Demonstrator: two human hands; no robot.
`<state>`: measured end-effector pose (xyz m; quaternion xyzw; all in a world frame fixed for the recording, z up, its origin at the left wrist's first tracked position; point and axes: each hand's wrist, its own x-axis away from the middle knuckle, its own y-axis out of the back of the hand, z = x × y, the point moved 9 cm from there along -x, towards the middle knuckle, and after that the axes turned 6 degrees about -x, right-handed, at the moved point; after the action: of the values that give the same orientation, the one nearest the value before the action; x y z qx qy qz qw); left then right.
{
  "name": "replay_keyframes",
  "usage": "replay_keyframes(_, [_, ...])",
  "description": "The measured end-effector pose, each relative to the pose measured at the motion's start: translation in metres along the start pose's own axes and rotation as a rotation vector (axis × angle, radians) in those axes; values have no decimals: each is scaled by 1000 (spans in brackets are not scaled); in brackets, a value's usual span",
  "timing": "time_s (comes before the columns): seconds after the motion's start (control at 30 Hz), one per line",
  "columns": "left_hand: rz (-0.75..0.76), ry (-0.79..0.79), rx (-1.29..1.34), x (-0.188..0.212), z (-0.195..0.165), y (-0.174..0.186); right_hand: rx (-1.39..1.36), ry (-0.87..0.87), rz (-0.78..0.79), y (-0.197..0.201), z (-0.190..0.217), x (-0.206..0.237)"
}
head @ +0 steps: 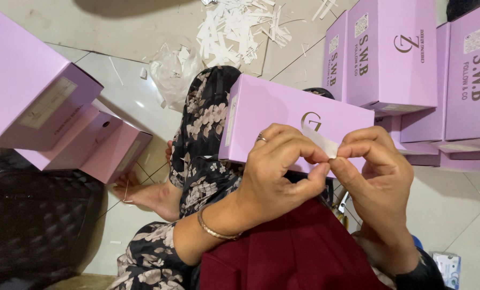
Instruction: The person sits on the floor surrounded by purple shoe boxes and applies a white product label to the side of one box. They smooth the label, use yellow scissors to trim the excess length, and then press the label firmly onto the box surface.
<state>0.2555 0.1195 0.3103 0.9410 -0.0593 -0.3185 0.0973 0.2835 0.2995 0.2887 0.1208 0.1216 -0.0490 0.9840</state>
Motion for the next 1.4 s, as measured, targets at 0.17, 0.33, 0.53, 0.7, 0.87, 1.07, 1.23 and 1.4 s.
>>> replay_keyframes(0.17, [13, 14, -35, -1, 4, -1, 24, -34, 43, -4, 5, -1])
replay_keyframes(0.33, [64, -31, -135, 1, 0, -5, 101, 8, 54, -8, 17, -1])
replay_keyframes(0.53, [79, -89, -238, 3, -4, -10, 327, 92, 36, -10, 30, -5])
replay_keyframes(0.7, [159, 128, 61, 5, 16, -20, 246, 61, 32, -11, 26, -6])
replay_keyframes(0.87, [77, 116, 84, 2, 15, -8, 186, 37, -6, -8, 22, -4])
replay_keyframes(1.07, [53, 68, 7, -1, 8, -2, 252, 66, -18, -5, 25, -3])
replay_keyframes(1.23, [38, -28, -135, -2, -2, 1, 325, 89, -29, -7, 28, -2])
replay_keyframes(1.4, [75, -96, -163, -1, -12, -1, 424, 199, -13, -12, 39, -1])
